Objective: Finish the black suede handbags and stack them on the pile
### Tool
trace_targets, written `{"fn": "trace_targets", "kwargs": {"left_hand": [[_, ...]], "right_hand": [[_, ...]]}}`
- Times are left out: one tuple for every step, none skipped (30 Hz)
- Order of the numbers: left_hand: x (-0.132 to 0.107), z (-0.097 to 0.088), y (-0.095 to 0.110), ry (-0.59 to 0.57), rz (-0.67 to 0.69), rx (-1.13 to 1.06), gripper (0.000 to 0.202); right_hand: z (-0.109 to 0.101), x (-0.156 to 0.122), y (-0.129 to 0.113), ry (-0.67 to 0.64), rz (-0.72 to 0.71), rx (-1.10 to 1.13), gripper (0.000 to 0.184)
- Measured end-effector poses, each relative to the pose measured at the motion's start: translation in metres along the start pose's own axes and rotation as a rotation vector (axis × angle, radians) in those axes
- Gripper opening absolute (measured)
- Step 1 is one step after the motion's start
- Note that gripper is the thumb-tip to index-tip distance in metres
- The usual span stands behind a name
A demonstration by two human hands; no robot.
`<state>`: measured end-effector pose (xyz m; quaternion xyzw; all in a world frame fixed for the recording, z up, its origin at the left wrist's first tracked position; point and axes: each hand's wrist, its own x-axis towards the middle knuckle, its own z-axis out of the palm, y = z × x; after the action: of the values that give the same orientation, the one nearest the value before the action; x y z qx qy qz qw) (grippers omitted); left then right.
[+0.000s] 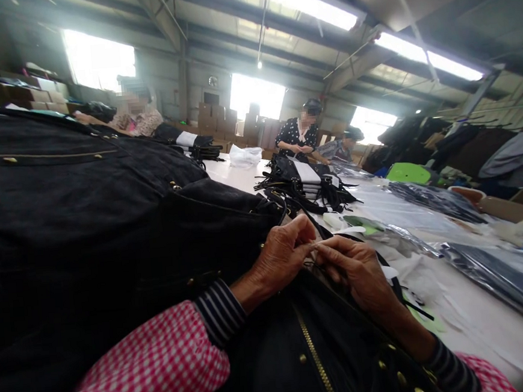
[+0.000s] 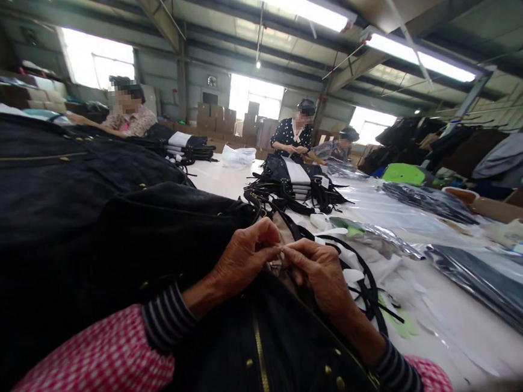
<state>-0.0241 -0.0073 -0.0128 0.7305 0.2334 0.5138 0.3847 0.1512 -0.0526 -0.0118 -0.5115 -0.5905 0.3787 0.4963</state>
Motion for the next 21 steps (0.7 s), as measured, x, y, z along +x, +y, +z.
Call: {"fn": "trace_targets", "kwargs": {"left_hand": [[0.0,0.001,0.0,0.006,0.001,0.015,0.008],[-0.001,0.002,0.0,0.007,0.003,0.03,0.009],[-0.001,0.003,0.0,0.006,0.006,0.042,0.009],[-0.002,0.003,-0.001,0.006,0.01,0.049,0.01],[-0.002,0.004,-0.001,0.008,0.01,0.054,0.01],[-0.003,0.004,-0.002,0.013,0.004,0.056,0.01],[-0.003,0.004,-0.003,0.02,-0.005,0.057,0.01],[-0.003,0.003,-0.004,0.028,-0.018,0.056,0.009],[-0.003,0.002,-0.004,0.034,-0.032,0.053,0.009],[-0.003,0.001,-0.004,0.032,-0.046,0.047,0.009],[-0.004,0.0,-0.004,0.025,-0.055,0.037,0.008],[-0.004,-0.001,-0.004,0.016,-0.058,0.027,0.008],[-0.004,-0.001,-0.003,0.005,-0.059,0.017,0.008],[-0.004,-0.002,-0.003,-0.003,-0.06,0.006,0.008],[-0.005,-0.002,-0.002,-0.009,-0.065,-0.009,0.008],[-0.005,-0.002,0.0,-0.01,-0.077,-0.031,0.009],[-0.006,-0.001,0.001,-0.008,-0.097,-0.058,0.011],[-0.006,-0.001,0.002,-0.005,-0.125,-0.089,0.013],[-0.007,-0.001,0.003,0.0,-0.158,-0.12,0.016],[-0.007,-0.002,0.004,0.005,-0.19,-0.146,0.019],[-0.008,-0.003,0.004,0.007,-0.221,-0.168,0.022]], "right_hand": [[0.0,0.0,0.0,0.001,0.001,-0.02,0.031],[0.0,0.0,0.0,0.003,0.001,-0.028,0.031],[0.0,0.0,0.0,0.007,0.002,-0.024,0.031],[0.001,0.001,0.001,0.013,0.005,-0.009,0.03],[0.001,0.002,0.001,0.017,0.01,0.016,0.029],[0.002,0.004,0.002,0.017,0.015,0.049,0.028],[0.003,0.005,0.002,0.011,0.022,0.084,0.028],[0.004,0.007,0.002,0.001,0.029,0.116,0.028],[0.005,0.008,0.003,-0.01,0.032,0.143,0.028],[0.006,0.009,0.002,-0.017,0.034,0.164,0.027],[0.006,0.01,0.002,-0.021,0.034,0.18,0.027],[0.007,0.011,0.002,-0.023,0.035,0.195,0.026],[0.007,0.011,0.002,-0.024,0.035,0.211,0.026],[0.008,0.011,0.002,-0.031,0.033,0.229,0.025],[0.008,0.01,0.003,-0.044,0.026,0.25,0.024],[0.008,0.01,0.003,-0.064,0.015,0.274,0.023],[0.008,0.01,0.004,-0.085,0.0,0.299,0.023],[0.008,0.01,0.005,-0.108,-0.013,0.325,0.022],[0.007,0.011,0.006,-0.134,-0.022,0.349,0.021],[0.007,0.011,0.007,-0.158,-0.022,0.371,0.021],[0.006,0.011,0.007,-0.183,-0.017,0.392,0.021]]}}
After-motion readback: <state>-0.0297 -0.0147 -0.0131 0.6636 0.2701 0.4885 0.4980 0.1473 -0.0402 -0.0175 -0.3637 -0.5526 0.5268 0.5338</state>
